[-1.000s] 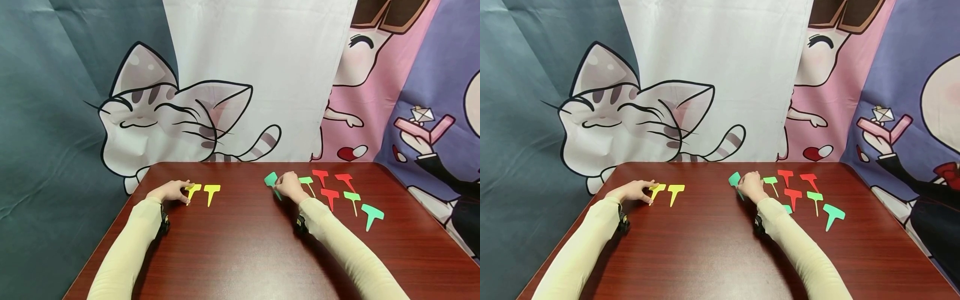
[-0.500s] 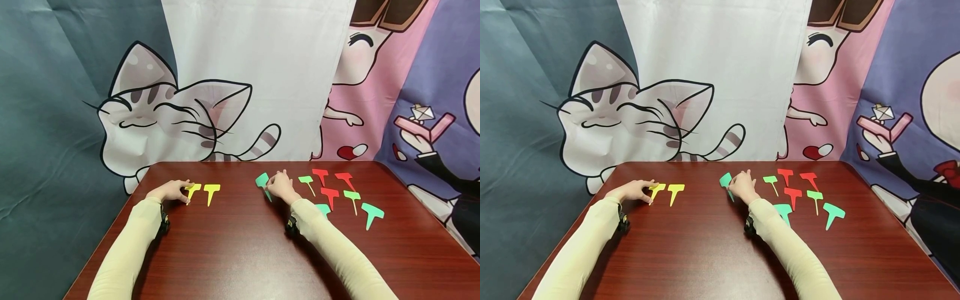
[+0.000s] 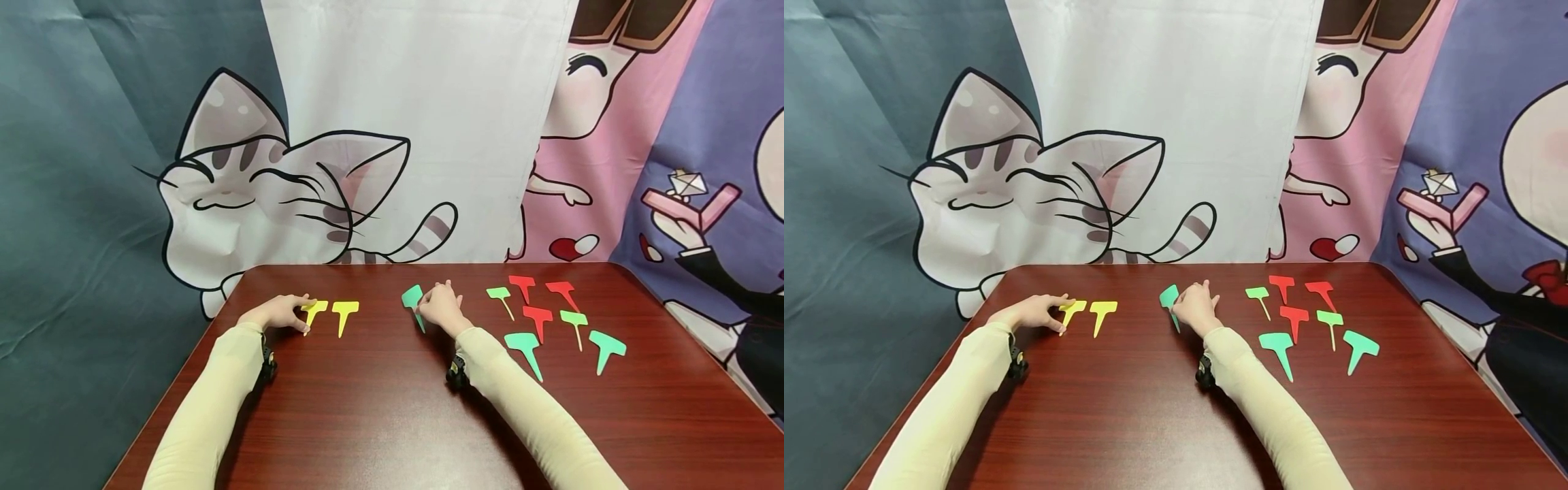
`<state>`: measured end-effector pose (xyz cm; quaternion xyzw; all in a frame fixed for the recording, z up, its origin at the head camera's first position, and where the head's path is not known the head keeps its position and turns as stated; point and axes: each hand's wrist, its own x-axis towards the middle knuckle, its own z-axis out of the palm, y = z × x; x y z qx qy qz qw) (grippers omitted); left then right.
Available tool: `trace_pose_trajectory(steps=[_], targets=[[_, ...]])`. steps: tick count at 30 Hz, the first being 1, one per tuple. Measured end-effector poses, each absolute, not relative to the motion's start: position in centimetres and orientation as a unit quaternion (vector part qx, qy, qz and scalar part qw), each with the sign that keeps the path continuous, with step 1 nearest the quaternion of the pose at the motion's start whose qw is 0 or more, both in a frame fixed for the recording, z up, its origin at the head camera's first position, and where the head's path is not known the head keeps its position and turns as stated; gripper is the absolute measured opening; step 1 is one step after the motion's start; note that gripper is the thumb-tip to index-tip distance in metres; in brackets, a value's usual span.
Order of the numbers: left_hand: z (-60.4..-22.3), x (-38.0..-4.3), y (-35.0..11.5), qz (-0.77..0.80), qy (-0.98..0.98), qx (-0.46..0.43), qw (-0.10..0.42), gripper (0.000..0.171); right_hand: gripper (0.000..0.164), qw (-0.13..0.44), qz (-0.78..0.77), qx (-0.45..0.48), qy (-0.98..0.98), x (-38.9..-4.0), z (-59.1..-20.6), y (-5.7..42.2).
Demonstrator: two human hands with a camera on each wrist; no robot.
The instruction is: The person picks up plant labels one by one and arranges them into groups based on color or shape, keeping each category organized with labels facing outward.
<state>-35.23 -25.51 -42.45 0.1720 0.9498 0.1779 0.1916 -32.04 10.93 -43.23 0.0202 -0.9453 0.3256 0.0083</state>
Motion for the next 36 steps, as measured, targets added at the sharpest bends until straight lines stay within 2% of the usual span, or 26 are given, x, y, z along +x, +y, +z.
trace_pose_trajectory(steps=[18, 36], targets=[[-42.4, -35.3, -25.5, 0.171, 0.95, 0.178, 0.193, 0.078, 0.029, 0.004, 0.325, -0.008, -0.946, -32.4, -44.1, 8.1], [-42.4, -35.3, -25.6, 0.174, 0.95, 0.179, 0.19, 0.078, 0.027, 0.0, 0.298, -0.024, -0.954, -32.2, -43.9, 6.3]])
